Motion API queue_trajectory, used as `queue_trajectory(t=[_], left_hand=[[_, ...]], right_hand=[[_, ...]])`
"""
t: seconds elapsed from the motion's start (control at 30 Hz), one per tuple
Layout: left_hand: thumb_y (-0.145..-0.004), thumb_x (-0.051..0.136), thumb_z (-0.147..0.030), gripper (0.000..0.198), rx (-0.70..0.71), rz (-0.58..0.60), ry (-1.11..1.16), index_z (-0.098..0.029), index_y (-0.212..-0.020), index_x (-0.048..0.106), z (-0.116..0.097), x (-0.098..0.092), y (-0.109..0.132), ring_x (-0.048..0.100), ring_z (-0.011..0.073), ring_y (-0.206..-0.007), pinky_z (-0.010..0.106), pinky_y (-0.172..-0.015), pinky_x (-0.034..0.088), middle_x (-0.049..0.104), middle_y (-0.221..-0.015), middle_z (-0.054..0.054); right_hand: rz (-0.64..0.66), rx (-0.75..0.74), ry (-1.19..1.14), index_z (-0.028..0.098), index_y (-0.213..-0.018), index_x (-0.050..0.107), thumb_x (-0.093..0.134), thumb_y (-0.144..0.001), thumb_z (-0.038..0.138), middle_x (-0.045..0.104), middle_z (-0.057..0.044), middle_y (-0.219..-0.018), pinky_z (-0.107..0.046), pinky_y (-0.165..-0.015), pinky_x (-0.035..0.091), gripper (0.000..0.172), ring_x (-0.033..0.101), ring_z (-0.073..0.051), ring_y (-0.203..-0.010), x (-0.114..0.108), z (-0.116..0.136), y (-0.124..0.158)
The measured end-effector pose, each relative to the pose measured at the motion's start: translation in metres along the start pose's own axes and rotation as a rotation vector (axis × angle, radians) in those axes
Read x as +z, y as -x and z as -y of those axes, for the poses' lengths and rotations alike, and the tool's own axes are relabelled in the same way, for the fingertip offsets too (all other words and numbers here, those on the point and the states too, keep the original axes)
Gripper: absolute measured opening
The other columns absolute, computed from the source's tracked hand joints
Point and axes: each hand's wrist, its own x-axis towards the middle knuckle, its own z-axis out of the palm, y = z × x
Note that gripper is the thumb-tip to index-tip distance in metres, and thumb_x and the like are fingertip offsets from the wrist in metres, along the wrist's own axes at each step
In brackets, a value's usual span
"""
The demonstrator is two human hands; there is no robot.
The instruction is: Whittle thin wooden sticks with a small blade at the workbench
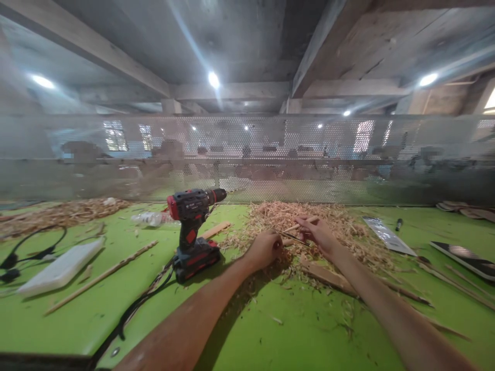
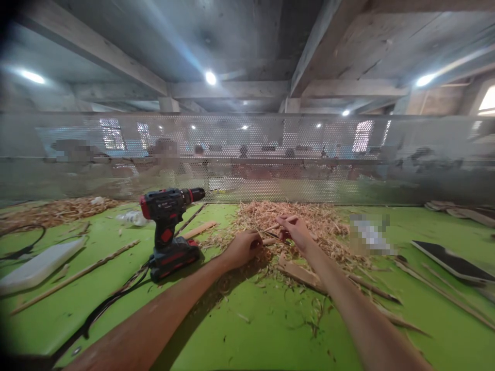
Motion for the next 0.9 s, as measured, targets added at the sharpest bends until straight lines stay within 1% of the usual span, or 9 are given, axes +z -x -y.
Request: queue_trajectory(t=[0.17,0.23,0.37,0.47,0.63,0.77,0.9], left_hand=[[-0.085,0.065,-0.007,0.011,0.005,-0.004,-0.003,-0.016,-0.082,0.071,0.0,0.0,0.0,0.059,0.0174,-0.078,0.027,-0.074,0.045,0.071,-0.09,0.006],[-0.084,0.066,-0.007,0.011,0.001,0.007,0.002,-0.016,-0.083,0.071,0.001,0.0,0.0,0.059,0.0176,-0.078,0.028,-0.074,0.045,0.071,-0.091,0.006],[-0.084,0.065,-0.007,0.011,-0.01,0.013,0.015,-0.017,-0.08,0.069,0.0,-0.001,-0.001,0.058,0.0173,-0.075,0.028,-0.072,0.045,0.07,-0.089,0.007],[-0.083,0.065,-0.006,0.012,0.006,0.002,0.024,-0.017,-0.077,0.067,0.0,-0.001,-0.001,0.056,0.0166,-0.072,0.027,-0.07,0.044,0.069,-0.085,0.005],[-0.082,0.066,-0.005,0.013,0.005,0.005,0.033,-0.017,-0.077,0.066,-0.001,-0.002,0.0,0.055,0.0166,-0.072,0.028,-0.07,0.043,0.068,-0.084,0.005],[-0.084,0.064,-0.005,0.013,-0.005,0.005,0.026,-0.016,-0.078,0.066,-0.003,-0.003,0.001,0.055,0.0166,-0.073,0.028,-0.071,0.042,0.067,-0.084,0.004],[-0.083,0.065,-0.006,0.012,-0.017,0.039,0.022,-0.017,-0.077,0.065,-0.003,-0.004,0.0,0.057,0.0175,-0.074,0.028,-0.07,0.043,0.067,-0.085,0.005]], right_hand=[[0.079,-0.014,0.035,0.022,-0.07,0.062,0.088,-0.075,0.06,0.058,-0.003,-0.069,-0.03,-0.057,0.051,0.046,0.055,-0.014,-0.058,0.0,-0.002,0.0],[0.1,-0.01,0.036,0.022,-0.071,0.064,0.087,-0.075,0.061,0.058,-0.003,-0.068,-0.031,-0.059,0.052,0.045,0.055,-0.015,-0.058,0.0,-0.002,0.0],[0.097,-0.002,-0.003,0.023,-0.074,0.069,0.087,-0.076,0.06,0.063,-0.007,-0.075,-0.033,-0.06,0.053,0.042,0.056,-0.016,-0.063,0.0,0.0,0.001],[0.115,0.005,-0.02,0.023,-0.08,0.072,0.09,-0.073,0.057,0.065,-0.008,-0.078,-0.036,-0.063,0.052,0.038,0.056,-0.018,-0.065,0.0,0.003,0.003],[0.103,0.015,-0.066,0.022,-0.087,0.073,0.092,-0.068,0.055,0.067,-0.009,-0.082,-0.038,-0.063,0.047,0.042,0.055,-0.019,-0.068,0.002,0.008,0.007],[0.083,0.021,-0.078,0.022,-0.086,0.071,0.091,-0.069,0.055,0.067,-0.01,-0.083,-0.037,-0.063,0.045,0.042,0.055,-0.019,-0.069,0.002,0.008,0.007],[0.095,0.006,-0.076,0.024,-0.084,0.072,0.087,-0.071,0.058,0.071,-0.011,-0.092,-0.036,-0.064,0.048,0.04,0.06,-0.021,-0.075,-0.002,0.006,0.004]])
